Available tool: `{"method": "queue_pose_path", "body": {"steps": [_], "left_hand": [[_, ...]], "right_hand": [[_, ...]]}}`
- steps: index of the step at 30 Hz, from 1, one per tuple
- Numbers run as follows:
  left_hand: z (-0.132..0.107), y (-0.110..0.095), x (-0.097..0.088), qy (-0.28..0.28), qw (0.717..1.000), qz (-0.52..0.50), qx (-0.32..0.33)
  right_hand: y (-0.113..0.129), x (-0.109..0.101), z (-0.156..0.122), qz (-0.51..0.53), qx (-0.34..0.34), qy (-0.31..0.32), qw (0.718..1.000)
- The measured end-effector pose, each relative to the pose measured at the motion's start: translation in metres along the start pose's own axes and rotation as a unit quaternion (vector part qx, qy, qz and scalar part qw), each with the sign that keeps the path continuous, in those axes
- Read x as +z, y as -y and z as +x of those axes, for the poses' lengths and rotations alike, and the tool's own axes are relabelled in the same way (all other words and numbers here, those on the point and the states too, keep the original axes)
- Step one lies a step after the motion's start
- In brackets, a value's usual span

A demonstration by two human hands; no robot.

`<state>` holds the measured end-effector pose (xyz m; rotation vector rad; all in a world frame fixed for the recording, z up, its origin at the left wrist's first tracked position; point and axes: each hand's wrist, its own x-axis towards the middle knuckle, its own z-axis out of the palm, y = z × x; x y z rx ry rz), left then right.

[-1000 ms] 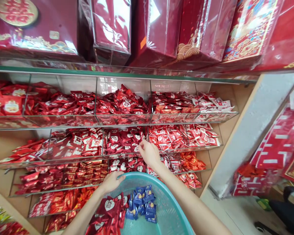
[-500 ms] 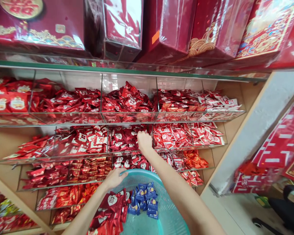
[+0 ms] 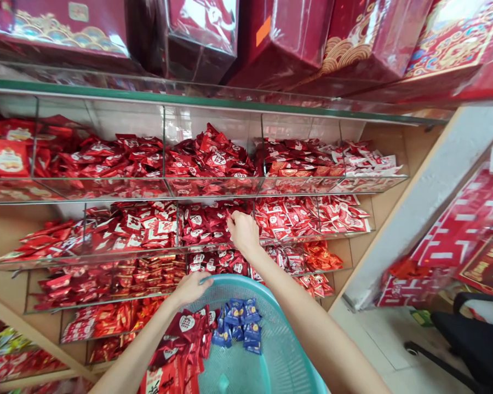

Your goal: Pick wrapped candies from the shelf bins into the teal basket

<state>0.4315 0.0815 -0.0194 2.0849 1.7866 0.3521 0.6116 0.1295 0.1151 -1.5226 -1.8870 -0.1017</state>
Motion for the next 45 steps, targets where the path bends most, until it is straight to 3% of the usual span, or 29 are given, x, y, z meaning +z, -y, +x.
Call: {"method": "queue_pose_path", "body": {"steps": [7,10,13,18,22,27,32,45], "left_hand": [[0.001,-0.002,0.0,0.007,1.0,0.0,0.009],[0.004,0.004,0.001,0.005,1.0,-0.012,0.01],[0.008,0.012,0.001,0.019,0.998,-0.052,0.025],[0.009,0.013,0.0,0.022,0.992,-0.121,0.028],[0.006,0.006,-0.002,0.022,0.992,-0.123,0.012],[0.004,0.005,-0.002,0.025,0.992,-0.123,0.012],[0.001,0.007,-0.003,0.02,0.992,-0.123,0.006],[0.004,0.011,-0.001,0.014,0.994,-0.102,0.031]], "right_hand": [[-0.015,-0.005,-0.007,0.165,0.001,-0.03,0.986],[-0.013,-0.018,-0.032,0.22,-0.014,-0.033,0.975],[-0.01,-0.019,-0.074,0.254,-0.026,-0.001,0.967],[-0.015,0.02,-0.148,0.142,-0.121,0.136,0.973],[-0.02,0.056,-0.172,0.019,-0.2,0.206,0.958],[-0.025,0.084,-0.18,-0.099,-0.301,0.173,0.933],[-0.027,0.101,-0.192,-0.149,-0.371,0.141,0.905],[-0.034,0.114,-0.202,-0.162,-0.349,0.118,0.915]]}}
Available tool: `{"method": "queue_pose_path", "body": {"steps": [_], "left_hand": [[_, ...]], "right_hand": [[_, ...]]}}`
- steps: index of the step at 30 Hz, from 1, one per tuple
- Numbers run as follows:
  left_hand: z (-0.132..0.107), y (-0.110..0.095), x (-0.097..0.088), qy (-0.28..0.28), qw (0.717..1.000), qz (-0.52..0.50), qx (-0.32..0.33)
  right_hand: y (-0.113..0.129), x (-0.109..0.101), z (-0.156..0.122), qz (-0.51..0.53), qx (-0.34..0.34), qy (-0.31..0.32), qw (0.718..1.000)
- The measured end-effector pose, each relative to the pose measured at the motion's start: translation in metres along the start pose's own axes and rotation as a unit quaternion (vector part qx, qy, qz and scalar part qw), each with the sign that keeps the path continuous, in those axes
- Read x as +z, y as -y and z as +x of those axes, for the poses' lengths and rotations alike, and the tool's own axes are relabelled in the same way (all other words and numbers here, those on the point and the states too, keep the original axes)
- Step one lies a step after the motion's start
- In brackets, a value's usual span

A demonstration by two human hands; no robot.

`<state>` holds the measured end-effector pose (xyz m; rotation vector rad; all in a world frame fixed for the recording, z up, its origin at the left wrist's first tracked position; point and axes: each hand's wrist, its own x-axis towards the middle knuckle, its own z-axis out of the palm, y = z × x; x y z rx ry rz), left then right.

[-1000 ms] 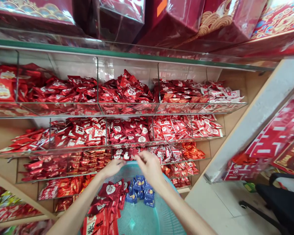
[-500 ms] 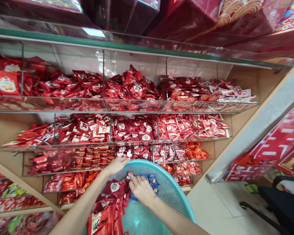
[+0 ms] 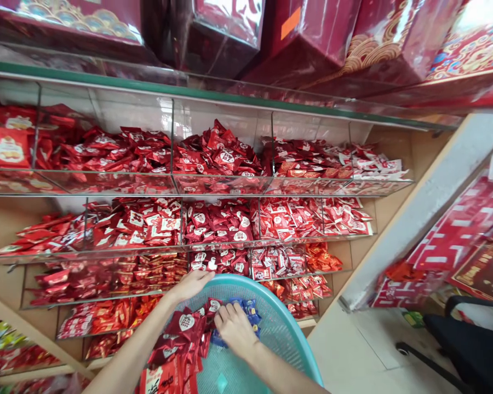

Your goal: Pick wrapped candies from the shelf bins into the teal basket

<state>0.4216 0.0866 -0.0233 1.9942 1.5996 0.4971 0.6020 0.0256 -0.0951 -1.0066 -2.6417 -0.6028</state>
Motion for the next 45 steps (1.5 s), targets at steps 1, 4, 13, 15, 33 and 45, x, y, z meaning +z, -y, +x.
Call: {"method": "queue_pose_path", "body": {"steps": [1,4,13,15,33,45], "left_hand": [[0.001,0.0,0.0,0.0,1.0,-0.002,0.005],[0.003,0.002,0.002,0.002,1.0,-0.005,0.008],[0.003,0.003,-0.001,-0.009,1.0,-0.012,0.019],[0.001,0.006,-0.002,-0.012,1.0,-0.019,0.012],[-0.012,0.013,-0.013,-0.012,0.999,0.029,-0.02],[-0.01,0.005,-0.018,-0.006,0.999,0.03,-0.032]], "right_hand": [[-0.001,0.001,-0.001,-0.002,0.003,-0.001,1.0],[-0.002,-0.001,-0.002,-0.002,0.009,0.003,1.0],[-0.028,-0.072,0.026,0.088,0.071,-0.042,0.993],[-0.048,-0.091,0.048,0.114,0.105,-0.082,0.985],[-0.091,-0.109,0.242,0.411,0.398,-0.167,0.803],[-0.08,-0.116,0.101,0.59,0.343,-0.288,0.672]]}}
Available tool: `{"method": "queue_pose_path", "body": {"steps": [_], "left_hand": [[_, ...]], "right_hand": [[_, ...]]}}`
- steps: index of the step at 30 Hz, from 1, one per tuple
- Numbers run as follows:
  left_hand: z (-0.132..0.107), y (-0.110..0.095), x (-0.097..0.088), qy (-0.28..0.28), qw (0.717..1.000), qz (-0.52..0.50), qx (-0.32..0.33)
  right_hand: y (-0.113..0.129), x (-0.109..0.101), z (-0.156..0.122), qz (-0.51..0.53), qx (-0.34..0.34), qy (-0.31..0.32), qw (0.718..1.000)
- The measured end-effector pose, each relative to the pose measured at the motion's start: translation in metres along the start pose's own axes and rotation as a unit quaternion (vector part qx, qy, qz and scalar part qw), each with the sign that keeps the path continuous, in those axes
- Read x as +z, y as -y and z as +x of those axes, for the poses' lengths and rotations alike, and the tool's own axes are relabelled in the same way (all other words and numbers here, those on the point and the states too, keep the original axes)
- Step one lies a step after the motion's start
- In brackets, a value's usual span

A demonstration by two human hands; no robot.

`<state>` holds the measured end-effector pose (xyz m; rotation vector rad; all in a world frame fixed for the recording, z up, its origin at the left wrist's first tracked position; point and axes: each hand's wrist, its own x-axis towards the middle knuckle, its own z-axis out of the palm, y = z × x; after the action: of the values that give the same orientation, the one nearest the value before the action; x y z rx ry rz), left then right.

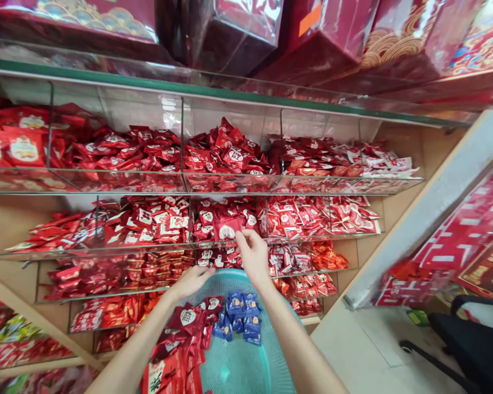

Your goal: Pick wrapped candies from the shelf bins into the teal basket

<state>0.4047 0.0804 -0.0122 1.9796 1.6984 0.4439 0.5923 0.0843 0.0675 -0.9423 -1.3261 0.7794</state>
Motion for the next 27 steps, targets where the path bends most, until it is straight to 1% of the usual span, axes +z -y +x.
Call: {"method": "queue_pose_path", "body": {"steps": [3,5,8,11,13,16,20,24,27], "left_hand": [[0.004,-0.002,0.004,0.006,1.0,0.01,0.0],[0.008,-0.005,0.008,0.012,1.0,0.018,0.009],[0.013,-0.009,0.013,0.017,0.999,0.028,0.027],[0.015,-0.014,0.015,0.023,0.998,0.038,0.033],[0.015,-0.017,0.014,0.026,0.998,0.046,0.035],[0.014,-0.019,0.013,0.022,0.998,0.052,0.039],[0.015,-0.016,0.013,0.012,0.998,0.043,0.039],[0.015,-0.012,0.016,0.013,0.998,0.035,0.041],[0.014,-0.01,0.016,0.01,0.999,0.035,0.037]], "right_hand": [[-0.025,-0.018,-0.032,0.007,0.056,0.069,0.996],[-0.047,-0.021,-0.046,0.001,0.093,0.122,0.988],[-0.079,-0.021,-0.06,-0.033,0.129,0.189,0.973],[-0.105,-0.017,-0.068,-0.094,0.123,0.222,0.963],[-0.116,-0.012,-0.07,-0.13,0.111,0.23,0.958],[-0.122,-0.002,-0.069,-0.164,0.11,0.24,0.95],[-0.117,0.014,-0.072,-0.251,0.083,0.236,0.935],[-0.108,0.024,-0.082,-0.383,0.074,0.185,0.902],[-0.098,0.019,-0.083,-0.451,0.077,0.169,0.873]]}}
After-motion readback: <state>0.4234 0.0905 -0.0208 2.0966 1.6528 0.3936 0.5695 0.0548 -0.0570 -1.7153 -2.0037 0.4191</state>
